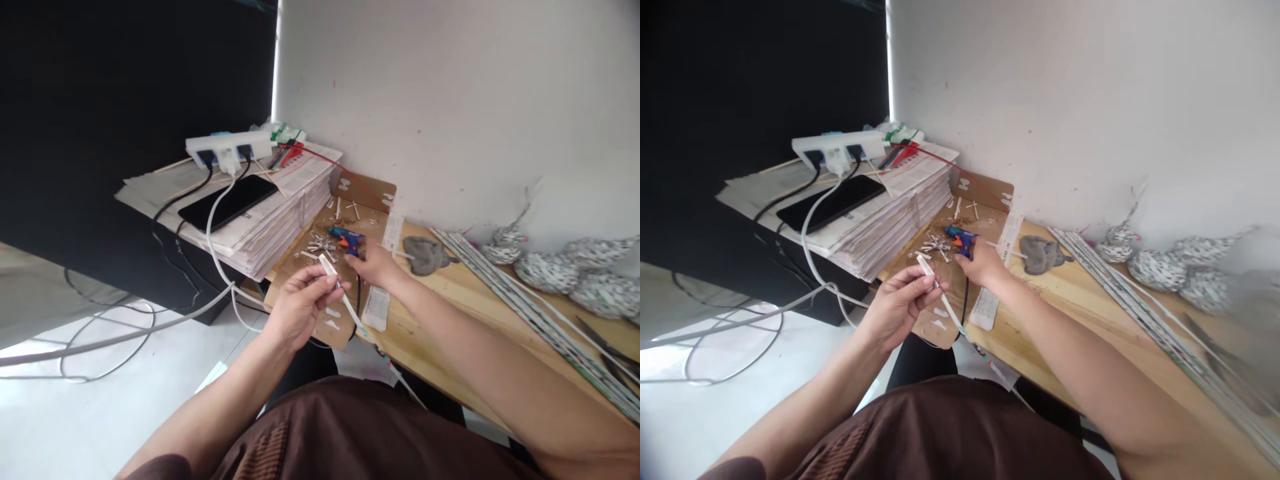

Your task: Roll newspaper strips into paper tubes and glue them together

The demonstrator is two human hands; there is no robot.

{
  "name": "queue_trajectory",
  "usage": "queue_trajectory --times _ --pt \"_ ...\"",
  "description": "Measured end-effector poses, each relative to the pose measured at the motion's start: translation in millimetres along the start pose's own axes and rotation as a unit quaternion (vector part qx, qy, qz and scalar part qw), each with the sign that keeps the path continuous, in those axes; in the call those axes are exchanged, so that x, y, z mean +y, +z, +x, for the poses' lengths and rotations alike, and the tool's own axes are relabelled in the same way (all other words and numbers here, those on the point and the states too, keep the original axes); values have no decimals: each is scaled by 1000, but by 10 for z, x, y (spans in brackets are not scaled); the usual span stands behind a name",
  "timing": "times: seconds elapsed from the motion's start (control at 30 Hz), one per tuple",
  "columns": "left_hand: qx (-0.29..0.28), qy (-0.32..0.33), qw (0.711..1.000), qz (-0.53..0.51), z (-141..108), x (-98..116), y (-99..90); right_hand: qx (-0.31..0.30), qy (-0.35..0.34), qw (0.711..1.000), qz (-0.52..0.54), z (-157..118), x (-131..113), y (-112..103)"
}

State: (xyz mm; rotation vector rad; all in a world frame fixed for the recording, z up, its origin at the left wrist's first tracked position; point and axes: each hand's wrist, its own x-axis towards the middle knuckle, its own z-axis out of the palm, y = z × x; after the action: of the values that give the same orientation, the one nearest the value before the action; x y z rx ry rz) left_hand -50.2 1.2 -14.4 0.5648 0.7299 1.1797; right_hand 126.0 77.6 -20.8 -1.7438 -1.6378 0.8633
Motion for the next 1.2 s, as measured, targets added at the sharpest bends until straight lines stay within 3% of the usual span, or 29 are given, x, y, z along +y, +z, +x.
queue_trajectory --times 0.07,0.13,0.2,0.27,0.37,0.53,0.6,0.73,0.8,0.83,0.9,1.0,1.03,1.1,1.2 --pt "1 1 1000 0 -9 -6 5 48 -55 993 -92 -137 0 -47" --pt "-1 2 1000 0 -7 -14 10 51 -93 989 -107 -363 -36 -113" --pt "-4 4 1000 -2 5 -27 25 -48 -88 995 -6 -638 -79 -160" --pt "-9 1 1000 -7 23 -47 60 -146 -63 981 111 -894 -101 -163" --pt "-22 -14 1000 -15 46 -81 136 -124 -45 975 179 -1126 -87 -127" --pt "-50 -28 998 -15 61 -115 229 -137 7 957 256 -1175 -39 -200" --pt "-57 -35 998 -11 56 -121 248 -182 35 933 308 -1164 -15 -261" --pt "-64 -55 996 -8 37 -135 293 -277 104 855 426 -1144 74 -343" --pt "-68 -64 996 -9 36 -154 320 -301 119 836 444 -1141 121 -366" --pt "-70 -65 995 -9 39 -167 333 -304 119 838 437 -1145 138 -376" --pt "-69 -62 996 -6 55 -200 358 -286 90 872 388 -1174 154 -397" --pt "-60 -55 997 2 87 -254 396 -160 -23 965 208 -1255 143 -433" --pt "-58 -52 997 4 97 -271 410 -105 -67 983 134 -1284 135 -446" --pt "-57 -45 997 8 113 -300 437 -27 -128 991 21 -1331 124 -476" --pt "-59 -39 997 12 126 -329 471 -19 -137 990 -11 -1351 130 -520"
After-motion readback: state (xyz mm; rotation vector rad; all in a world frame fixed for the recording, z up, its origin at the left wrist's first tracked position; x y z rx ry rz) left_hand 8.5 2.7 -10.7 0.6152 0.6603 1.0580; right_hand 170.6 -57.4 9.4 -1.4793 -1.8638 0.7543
